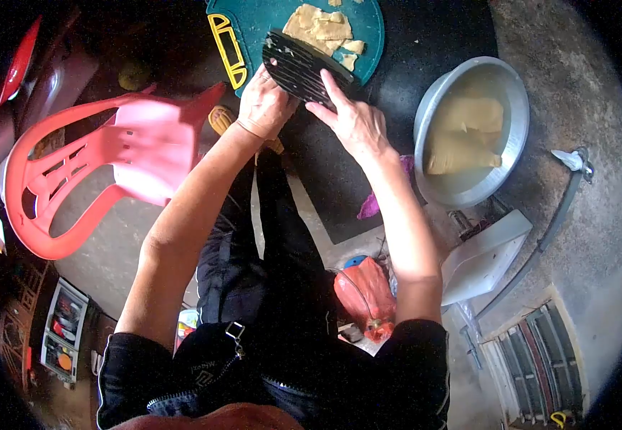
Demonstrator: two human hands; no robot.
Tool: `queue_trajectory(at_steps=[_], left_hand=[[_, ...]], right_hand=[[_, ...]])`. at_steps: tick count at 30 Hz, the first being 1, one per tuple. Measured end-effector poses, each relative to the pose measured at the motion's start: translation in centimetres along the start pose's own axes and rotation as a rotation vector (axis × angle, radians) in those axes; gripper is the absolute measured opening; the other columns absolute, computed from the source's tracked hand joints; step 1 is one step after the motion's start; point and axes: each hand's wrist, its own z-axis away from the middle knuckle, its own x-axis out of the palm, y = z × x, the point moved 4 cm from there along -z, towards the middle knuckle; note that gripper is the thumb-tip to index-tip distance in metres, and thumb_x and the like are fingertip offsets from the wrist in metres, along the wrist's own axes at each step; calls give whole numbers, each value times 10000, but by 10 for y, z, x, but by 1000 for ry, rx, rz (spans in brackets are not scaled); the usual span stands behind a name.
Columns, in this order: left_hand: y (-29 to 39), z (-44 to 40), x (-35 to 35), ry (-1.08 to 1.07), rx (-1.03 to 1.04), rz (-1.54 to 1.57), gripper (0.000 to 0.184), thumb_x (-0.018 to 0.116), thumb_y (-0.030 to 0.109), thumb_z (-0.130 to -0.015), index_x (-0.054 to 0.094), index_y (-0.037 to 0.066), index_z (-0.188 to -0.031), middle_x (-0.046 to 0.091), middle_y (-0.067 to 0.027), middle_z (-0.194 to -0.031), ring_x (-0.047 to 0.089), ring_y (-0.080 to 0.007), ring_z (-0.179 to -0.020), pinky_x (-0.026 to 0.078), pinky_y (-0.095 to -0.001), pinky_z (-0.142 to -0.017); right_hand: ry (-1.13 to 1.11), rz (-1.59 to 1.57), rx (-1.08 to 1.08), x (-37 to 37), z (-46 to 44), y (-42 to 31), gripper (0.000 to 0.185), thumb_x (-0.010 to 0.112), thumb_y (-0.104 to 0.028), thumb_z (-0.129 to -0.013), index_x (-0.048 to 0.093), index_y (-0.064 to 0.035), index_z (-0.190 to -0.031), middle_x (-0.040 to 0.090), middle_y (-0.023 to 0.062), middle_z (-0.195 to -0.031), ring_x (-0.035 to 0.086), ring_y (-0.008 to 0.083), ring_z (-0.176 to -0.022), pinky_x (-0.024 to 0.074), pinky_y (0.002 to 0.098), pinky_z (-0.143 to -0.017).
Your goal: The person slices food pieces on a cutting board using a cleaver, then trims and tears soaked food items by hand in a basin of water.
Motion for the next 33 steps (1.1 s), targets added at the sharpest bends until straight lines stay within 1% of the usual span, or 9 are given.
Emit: queue_trajectory(at_steps=[6, 12, 15, 18, 20, 22, 24, 27, 33], left_hand=[[-1, 4, 5, -49, -123, 21, 242, 663, 98, -667, 654, 38, -900, 642, -65, -862, 595, -233, -953, 418, -347, -947], [1, 1, 8, 34, -57, -45, 306, 639, 152, -773, 627, 70, -1069, 600, -80, -1156, 531, -234, -1138, 377, -411, -1000], [-1, 3, 8, 31, -54, -49, 335, 621, 168, -802, 601, 75, -1123, 572, -72, -1212, 510, -222, -1167, 370, -410, -1007], [-1, 3, 8, 35, -65, -37, 321, 616, 163, -810, 605, 75, -1119, 570, -71, -1218, 507, -218, -1171, 372, -408, -1004], [-1, 3, 5, 24, -62, -19, 329, 636, 148, -758, 621, 75, -1079, 598, -74, -1138, 533, -244, -1119, 374, -391, -1006], [-4, 6, 5, -45, -76, 22, 305, 639, 135, -725, 636, 76, -1024, 617, -68, -1060, 547, -242, -1082, 365, -377, -1016], [1, 4, 1, -20, -37, -31, 305, 640, 117, -686, 646, 82, -988, 616, -74, -1016, 551, -264, -1045, 375, -371, -1004], [-1, 3, 1, -7, 19, -7, 319, 641, 115, -669, 652, 75, -985, 604, -93, -1080, 547, -289, -1037, 400, -379, -965], [-4, 8, 6, 6, -86, 12, 284, 673, 118, -661, 657, 69, -940, 631, -81, -958, 584, -275, -924, 446, -359, -869]], right_hand=[[143, -92, -90, 23, -63, -7, 628, 516, -482, -885, 343, -139, -1381, 500, 61, -456, 485, 141, -361, 432, 279, -350], [429, -21, -191, 7, -100, -6, 558, 526, -531, -859, 511, -143, -1259, 664, 110, -742, 657, 214, -645, 534, 330, -557], [25, -551, 193, -1, -115, 19, 486, 520, -481, -883, 553, -132, -1219, 672, 146, -786, 669, 278, -756, 522, 354, -610], [-39, -678, 125, -9, -92, 23, 563, 498, -552, -870, 575, -99, -1195, 630, 94, -658, 618, 128, -569, 470, 289, -466], [250, -399, -112, -16, -58, 3, 557, 513, -522, -876, 556, -83, -1217, 603, 94, -584, 594, 104, -505, 444, 288, -410], [-38, -80, 1, -14, -18, 2, 539, 533, -474, -882, 499, -106, -1275, 594, 131, -533, 626, 184, -488, 482, 323, -413], [-88, -76, 36, -9, 9, 1, 598, 562, -434, -868, 360, -188, -1374, 585, 195, -553, 631, 358, -553, 512, 434, -480], [-105, -91, 58, -9, 11, 2, 624, 568, -436, -860, 333, -194, -1385, 591, 197, -575, 632, 367, -584, 517, 434, -508], [-38, -109, 0, 11, -38, -7, 646, 563, -454, -859, 317, -191, -1395, 580, 161, -539, 624, 306, -500, 516, 408, -489]])
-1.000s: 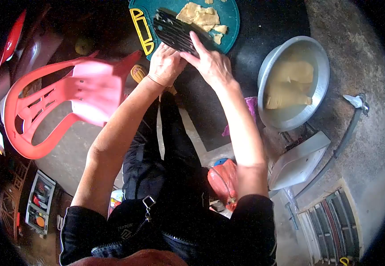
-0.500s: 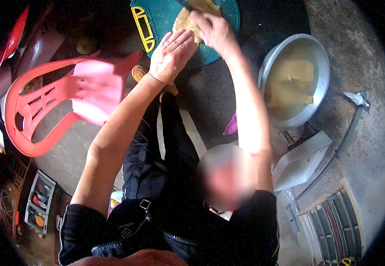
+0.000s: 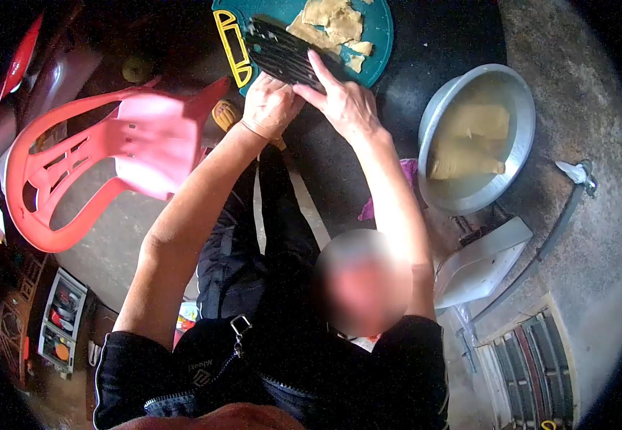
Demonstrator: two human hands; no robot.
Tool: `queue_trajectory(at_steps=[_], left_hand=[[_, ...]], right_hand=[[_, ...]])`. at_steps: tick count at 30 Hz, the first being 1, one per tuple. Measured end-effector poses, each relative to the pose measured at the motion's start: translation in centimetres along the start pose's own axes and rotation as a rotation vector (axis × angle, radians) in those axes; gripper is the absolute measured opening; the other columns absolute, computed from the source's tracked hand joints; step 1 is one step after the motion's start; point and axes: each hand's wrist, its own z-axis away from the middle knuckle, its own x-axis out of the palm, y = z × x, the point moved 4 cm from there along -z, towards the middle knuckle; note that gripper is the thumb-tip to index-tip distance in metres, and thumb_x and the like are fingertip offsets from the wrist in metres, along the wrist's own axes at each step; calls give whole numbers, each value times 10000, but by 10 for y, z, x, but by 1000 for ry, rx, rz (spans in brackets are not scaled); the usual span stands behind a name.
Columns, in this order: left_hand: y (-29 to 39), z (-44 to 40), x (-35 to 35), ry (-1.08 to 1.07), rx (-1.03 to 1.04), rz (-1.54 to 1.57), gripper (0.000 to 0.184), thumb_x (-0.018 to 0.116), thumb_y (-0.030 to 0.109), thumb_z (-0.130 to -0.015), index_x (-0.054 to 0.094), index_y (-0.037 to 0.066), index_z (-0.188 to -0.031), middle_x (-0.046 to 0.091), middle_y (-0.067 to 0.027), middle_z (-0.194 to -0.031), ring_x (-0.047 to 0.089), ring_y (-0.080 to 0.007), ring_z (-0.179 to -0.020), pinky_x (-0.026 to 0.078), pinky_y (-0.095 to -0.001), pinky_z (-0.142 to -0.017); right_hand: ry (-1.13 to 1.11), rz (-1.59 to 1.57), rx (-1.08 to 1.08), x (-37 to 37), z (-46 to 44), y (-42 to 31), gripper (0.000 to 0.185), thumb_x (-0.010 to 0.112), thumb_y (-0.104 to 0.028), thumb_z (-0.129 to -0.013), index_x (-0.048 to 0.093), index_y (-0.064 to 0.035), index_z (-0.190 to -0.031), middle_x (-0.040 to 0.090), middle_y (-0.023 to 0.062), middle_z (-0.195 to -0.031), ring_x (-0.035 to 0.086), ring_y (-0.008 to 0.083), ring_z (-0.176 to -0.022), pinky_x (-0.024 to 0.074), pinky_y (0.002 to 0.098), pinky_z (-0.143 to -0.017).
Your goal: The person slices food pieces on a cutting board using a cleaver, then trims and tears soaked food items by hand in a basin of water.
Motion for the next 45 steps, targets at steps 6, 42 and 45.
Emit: queue_trajectory(at_steps=[6, 42, 45], left_hand=[[4, -6, -1, 36, 43, -47, 309, 646, 144, -770, 633, 55, -1066, 596, -96, -1175, 529, -226, -1156, 379, -403, -1006], [-2, 12, -8, -87, 52, 17, 404, 695, 128, -640, 616, 35, -1026, 604, -95, -1094, 539, -271, -1092, 355, -423, -1017], [0, 7, -13, 23, 88, 13, 322, 668, 137, -650, 634, 51, -959, 623, -73, -1051, 558, -237, -1072, 371, -391, -1004]], right_hand=[[193, -112, -103, -19, -66, -1, 570, 540, -451, -869, 448, -100, -1308, 481, 139, -873, 501, 188, -753, 410, 278, -643], [-71, 119, 103, -12, 56, 5, 659, 579, -462, -845, 331, -184, -1389, 598, 164, -547, 634, 308, -505, 522, 404, -458], [-31, 42, 57, -6, 32, 0, 676, 572, -458, -853, 300, -170, -1400, 591, 152, -536, 630, 286, -492, 524, 388, -457]])
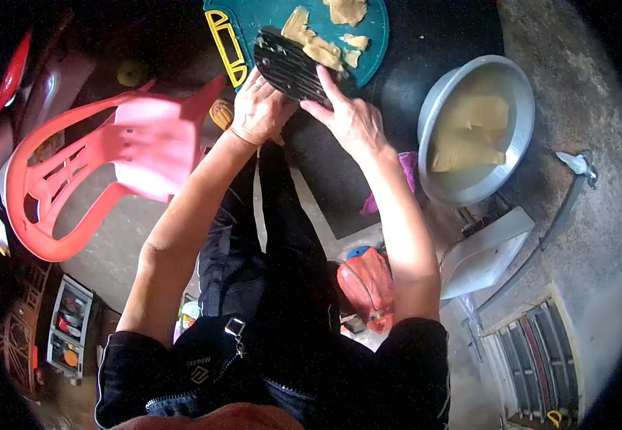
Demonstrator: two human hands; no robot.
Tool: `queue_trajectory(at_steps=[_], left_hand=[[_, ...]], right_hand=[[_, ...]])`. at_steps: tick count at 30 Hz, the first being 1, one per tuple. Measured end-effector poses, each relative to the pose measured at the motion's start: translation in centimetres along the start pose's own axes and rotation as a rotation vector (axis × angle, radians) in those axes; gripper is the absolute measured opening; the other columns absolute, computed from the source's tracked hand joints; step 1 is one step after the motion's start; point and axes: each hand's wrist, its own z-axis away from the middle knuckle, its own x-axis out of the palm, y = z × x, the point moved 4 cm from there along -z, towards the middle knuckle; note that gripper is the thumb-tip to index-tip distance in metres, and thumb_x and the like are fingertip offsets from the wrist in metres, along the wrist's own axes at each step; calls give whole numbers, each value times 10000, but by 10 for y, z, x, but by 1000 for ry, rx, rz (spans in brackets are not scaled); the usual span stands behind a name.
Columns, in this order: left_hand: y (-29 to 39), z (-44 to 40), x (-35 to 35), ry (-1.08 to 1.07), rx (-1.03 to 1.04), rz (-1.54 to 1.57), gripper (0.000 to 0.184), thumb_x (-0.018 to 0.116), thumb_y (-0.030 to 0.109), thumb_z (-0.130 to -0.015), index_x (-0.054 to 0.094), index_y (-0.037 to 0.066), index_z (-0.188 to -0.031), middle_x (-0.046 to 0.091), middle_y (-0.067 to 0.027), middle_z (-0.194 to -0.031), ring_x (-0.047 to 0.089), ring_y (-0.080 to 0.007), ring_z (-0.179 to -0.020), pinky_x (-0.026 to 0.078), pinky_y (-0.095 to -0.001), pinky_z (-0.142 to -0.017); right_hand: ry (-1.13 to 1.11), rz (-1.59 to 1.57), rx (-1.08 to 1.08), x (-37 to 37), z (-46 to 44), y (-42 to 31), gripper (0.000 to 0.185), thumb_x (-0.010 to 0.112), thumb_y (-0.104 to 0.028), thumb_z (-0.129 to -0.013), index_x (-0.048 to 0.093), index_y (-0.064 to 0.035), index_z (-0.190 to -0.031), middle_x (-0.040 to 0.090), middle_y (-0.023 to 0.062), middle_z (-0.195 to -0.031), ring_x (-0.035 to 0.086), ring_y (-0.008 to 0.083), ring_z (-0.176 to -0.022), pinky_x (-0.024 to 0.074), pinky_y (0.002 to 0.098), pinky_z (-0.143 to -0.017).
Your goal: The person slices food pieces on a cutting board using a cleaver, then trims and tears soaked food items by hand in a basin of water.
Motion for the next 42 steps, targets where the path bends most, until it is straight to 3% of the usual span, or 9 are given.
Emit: queue_trajectory(at_steps=[5, 12, 14, 17, 22, 25, 29, 34, 42], left_hand=[[2, 1, 1, -18, -23, -47, 277, 669, 144, -709, 646, 46, -968, 632, -92, -1046, 579, -253, -1054, 407, -396, -958], [1, 2, 4, 12, -11, -67, 333, 660, 165, -758, 630, 73, -1076, 592, -88, -1175, 522, -229, -1163, 370, -396, -996], [1, 2, 4, 21, -29, -46, 321, 662, 170, -757, 632, 74, -1062, 596, -86, -1163, 530, -231, -1148, 366, -396, -999], [1, 1, 0, 5, -21, -52, 284, 671, 182, -755, 644, 72, -1016, 602, -85, -1147, 542, -236, -1122, 369, -398, -992], [0, 2, 5, 16, -21, -61, 324, 672, 177, -755, 635, 84, -1064, 591, -71, -1183, 531, -223, -1147, 374, -387, -993], [1, 1, 3, 10, -20, -82, 331, 662, 169, -766, 630, 97, -1088, 576, -53, -1219, 519, -211, -1169, 369, -381, -999], [1, 4, 6, 21, 2, -63, 345, 670, 149, -732, 636, 96, -1071, 579, -53, -1206, 518, -221, -1166, 372, -388, -1003], [-4, 9, 3, -7, 23, 73, 333, 663, 130, -649, 637, 74, -976, 620, -49, -1072, 565, -230, -1066, 412, -369, -967], [0, 11, 5, -7, 11, -40, 246, 668, 120, -632, 649, 87, -875, 636, -37, -933, 592, -211, -973, 438, -342, -912]], right_hand=[[130, -6, -97, 9, -54, -1, 683, 495, -531, -872, 303, -140, -1398, 485, 37, -436, 452, 108, -336, 409, 266, -304], [203, -251, -60, -7, -34, 12, 564, 493, -485, -896, 437, -132, -1333, 549, 141, -488, 596, 254, -448, 486, 375, -439], [80, -168, 75, -15, -1, 10, 525, 510, -473, -887, 451, -189, -1324, 574, 223, -559, 638, 356, -585, 490, 427, -475], [53, -51, 54, -13, 20, 13, 535, 531, -466, -877, 434, -204, -1333, 580, 223, -572, 631, 384, -605, 487, 447, -481], [65, -189, 125, -12, -17, 18, 523, 501, -493, -888, 468, -186, -1311, 627, 234, -674, 641, 398, -700, 508, 455, -557], [208, -232, 105, -14, -39, 24, 554, 465, -545, -889, 488, -177, -1303, 666, 182, -843, 667, 281, -740, 518, 376, -659], [52, -490, 382, -19, -18, 15, 556, 436, -533, -911, 481, -152, -1313, 655, 155, -776, 634, 167, -699, 496, 294, -614], [58, 9, -63, -13, 30, -3, 581, 540, -480, -865, 389, -215, -1361, 575, 163, -523, 616, 325, -486, 490, 416, -434], [-35, 29, -1, 8, 5, -2, 679, 572, -466, -848, 292, -195, -1405, 598, 157, -562, 632, 306, -511, 519, 410, -465]])
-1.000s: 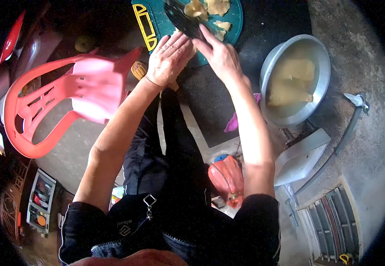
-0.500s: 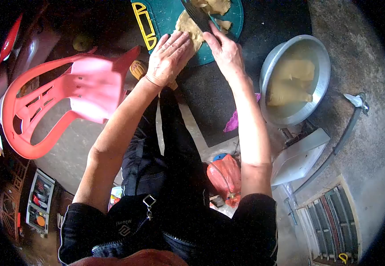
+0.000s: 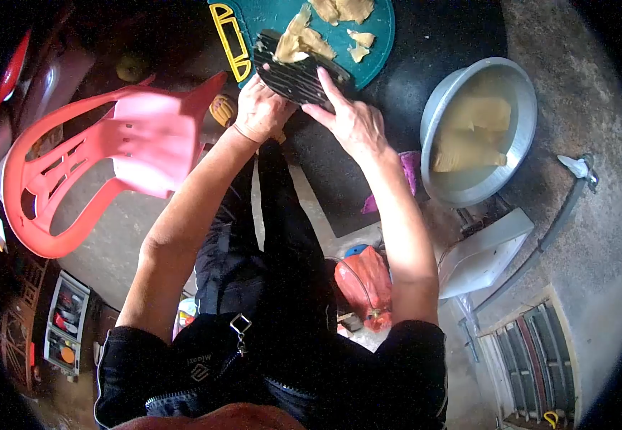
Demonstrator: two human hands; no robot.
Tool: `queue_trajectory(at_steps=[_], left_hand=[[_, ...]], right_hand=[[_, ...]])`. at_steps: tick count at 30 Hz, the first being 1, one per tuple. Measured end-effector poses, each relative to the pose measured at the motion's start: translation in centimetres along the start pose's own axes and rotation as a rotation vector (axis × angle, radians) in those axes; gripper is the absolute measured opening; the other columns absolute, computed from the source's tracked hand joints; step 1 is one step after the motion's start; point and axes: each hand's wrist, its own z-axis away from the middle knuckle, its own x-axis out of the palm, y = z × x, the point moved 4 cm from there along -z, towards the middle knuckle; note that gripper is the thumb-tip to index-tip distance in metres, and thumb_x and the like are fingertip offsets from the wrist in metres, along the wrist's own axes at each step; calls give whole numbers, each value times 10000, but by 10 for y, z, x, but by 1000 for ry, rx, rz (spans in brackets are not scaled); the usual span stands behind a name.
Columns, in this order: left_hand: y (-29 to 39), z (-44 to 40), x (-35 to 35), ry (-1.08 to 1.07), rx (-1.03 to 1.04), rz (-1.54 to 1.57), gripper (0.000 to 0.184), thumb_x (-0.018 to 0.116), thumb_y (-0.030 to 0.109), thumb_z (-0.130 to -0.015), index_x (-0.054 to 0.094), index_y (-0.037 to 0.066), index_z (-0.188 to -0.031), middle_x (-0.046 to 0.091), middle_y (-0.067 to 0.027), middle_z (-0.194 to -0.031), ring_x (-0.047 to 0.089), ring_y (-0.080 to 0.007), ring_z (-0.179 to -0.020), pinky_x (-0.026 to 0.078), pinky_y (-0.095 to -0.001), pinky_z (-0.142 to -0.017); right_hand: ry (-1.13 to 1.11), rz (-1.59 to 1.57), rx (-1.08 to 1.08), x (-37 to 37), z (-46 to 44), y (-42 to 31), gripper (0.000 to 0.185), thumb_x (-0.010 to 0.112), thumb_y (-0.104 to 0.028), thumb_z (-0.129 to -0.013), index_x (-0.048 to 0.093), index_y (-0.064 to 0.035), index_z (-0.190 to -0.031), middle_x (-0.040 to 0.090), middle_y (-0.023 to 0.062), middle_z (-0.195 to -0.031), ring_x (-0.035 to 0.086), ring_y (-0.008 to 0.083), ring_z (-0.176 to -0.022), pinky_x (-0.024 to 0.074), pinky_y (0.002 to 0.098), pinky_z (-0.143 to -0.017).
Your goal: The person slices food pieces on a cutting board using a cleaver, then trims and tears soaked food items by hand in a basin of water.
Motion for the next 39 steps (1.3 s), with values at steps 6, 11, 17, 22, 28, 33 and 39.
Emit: queue_trajectory(at_steps=[6, 11, 17, 22, 28, 33, 39], left_hand=[[0, 1, 5, 14, -29, 30, 207, 703, 137, -632, 639, 71, -818, 637, -35, -825, 617, -214, -838, 461, -333, -827], [3, -9, 4, 75, 62, 4, 216, 675, 120, -729, 652, 62, -936, 653, -69, -993, 619, -213, -954, 448, -383, -899], [4, -8, 5, 48, 26, -47, 269, 652, 118, -766, 646, 72, -1030, 616, -64, -1153, 566, -203, -1105, 422, -377, -949], [1, -1, 2, -62, -37, 16, 281, 641, 116, -677, 642, 102, -958, 638, -50, -1010, 591, -226, -978, 430, -360, -931], [-1, -4, -1, 42, 17, 80, 299, 683, 113, -639, 643, 79, -934, 625, -78, -1064, 548, -235, -1109, 399, -379, -983], [3, -12, -1, 98, 47, 22, 271, 680, 111, -725, 646, 65, -990, 637, -80, -1071, 592, -219, -1052, 432, -366, -945], [2, -14, -5, 44, 21, 39, 270, 665, 101, -743, 646, 68, -1010, 625, -67, -1123, 578, -209, -1081, 431, -366, -943]], right_hand=[[130, -1, -116, 7, -33, -6, 632, 537, -452, -876, 325, -150, -1390, 595, 95, -549, 592, 184, -443, 522, 312, -420], [354, -62, -159, 0, -85, 0, 626, 399, -595, -883, 483, -119, -1280, 532, 57, -536, 508, 119, -408, 418, 276, -343], [-6, -158, -70, -15, -95, 32, 536, 468, -502, -895, 451, -171, -1316, 633, 153, -919, 620, 290, -826, 512, 358, -670], [62, -88, -117, -24, -1, -3, 620, 518, -514, -866, 403, -150, -1354, 545, 95, -519, 534, 182, -421, 445, 330, -386], [16, -27, 32, -2, 34, 13, 641, 537, -473, -869, 315, -173, -1391, 583, 163, -520, 621, 270, -464, 513, 395, -401], [180, -126, -74, -10, -47, 18, 632, 477, -525, -885, 389, -111, -1354, 549, 121, -493, 554, 210, -393, 471, 321, -377], [-10, -531, 153, -35, -63, 24, 650, 454, -602, -865, 507, -103, -1278, 647, 121, -689, 634, 173, -603, 507, 292, -543]])
